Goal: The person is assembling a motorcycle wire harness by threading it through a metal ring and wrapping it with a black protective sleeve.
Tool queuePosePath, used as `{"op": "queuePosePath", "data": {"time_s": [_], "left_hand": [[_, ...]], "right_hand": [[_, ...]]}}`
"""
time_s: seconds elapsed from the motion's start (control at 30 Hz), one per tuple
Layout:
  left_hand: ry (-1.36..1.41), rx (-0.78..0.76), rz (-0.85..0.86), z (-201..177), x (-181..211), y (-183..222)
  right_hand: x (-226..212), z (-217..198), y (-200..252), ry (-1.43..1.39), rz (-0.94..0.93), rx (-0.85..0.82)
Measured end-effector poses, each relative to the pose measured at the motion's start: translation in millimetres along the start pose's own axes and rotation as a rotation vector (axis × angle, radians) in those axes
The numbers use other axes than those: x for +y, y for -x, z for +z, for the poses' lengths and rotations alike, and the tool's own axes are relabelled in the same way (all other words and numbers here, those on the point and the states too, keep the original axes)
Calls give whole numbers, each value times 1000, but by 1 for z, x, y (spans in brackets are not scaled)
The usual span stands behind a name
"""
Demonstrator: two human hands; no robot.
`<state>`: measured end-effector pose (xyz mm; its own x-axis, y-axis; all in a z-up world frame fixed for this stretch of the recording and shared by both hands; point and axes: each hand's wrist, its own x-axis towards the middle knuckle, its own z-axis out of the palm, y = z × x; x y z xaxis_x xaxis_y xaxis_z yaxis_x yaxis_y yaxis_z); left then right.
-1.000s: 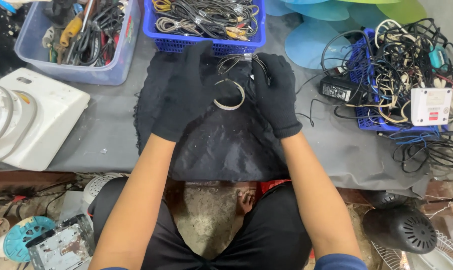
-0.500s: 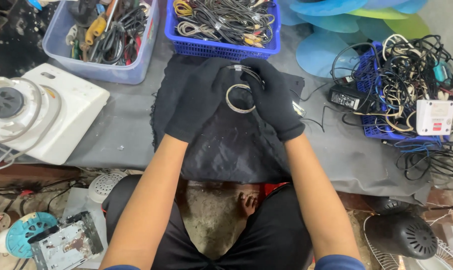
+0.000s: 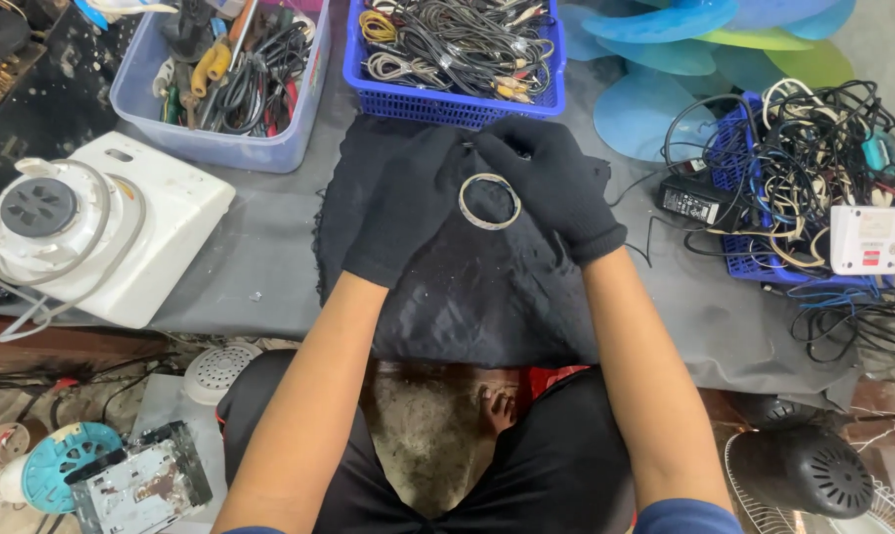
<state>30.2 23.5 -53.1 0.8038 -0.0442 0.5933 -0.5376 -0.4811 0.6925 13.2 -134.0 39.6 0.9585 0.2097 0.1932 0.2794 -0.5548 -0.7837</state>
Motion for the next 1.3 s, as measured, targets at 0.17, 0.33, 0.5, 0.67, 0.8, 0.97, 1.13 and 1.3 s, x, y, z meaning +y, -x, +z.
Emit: {"op": "queuePosePath", "data": {"time_s": [0.17, 0.33, 0.5, 0.67, 0.8, 0.97, 1.13, 1.3], "left_hand": [[-56, -28, 26, -1, 1, -3], [-116, -54, 52, -6, 1, -6], [15, -211, 14, -33, 14, -8], [182, -13, 118, -30, 36, -10], [79, -5, 131, -20, 24, -4], [247, -248, 122, -13, -16, -9], [101, -41, 149, -10, -1, -5], [128, 41, 126, -14, 12, -6]], "right_hand": [[-1, -10, 5, 138, -131, -48], [-5, -19, 3, 437, -332, -61], [23, -14, -5, 533, -346, -45], [15, -15, 2, 356, -176, -103], [8, -12, 0, 267, -108, -162], [-6, -21, 0, 297, -157, -206], [-1, -19, -2, 266, -179, -184], [-24, -20, -2, 612, -590, -170]]}}
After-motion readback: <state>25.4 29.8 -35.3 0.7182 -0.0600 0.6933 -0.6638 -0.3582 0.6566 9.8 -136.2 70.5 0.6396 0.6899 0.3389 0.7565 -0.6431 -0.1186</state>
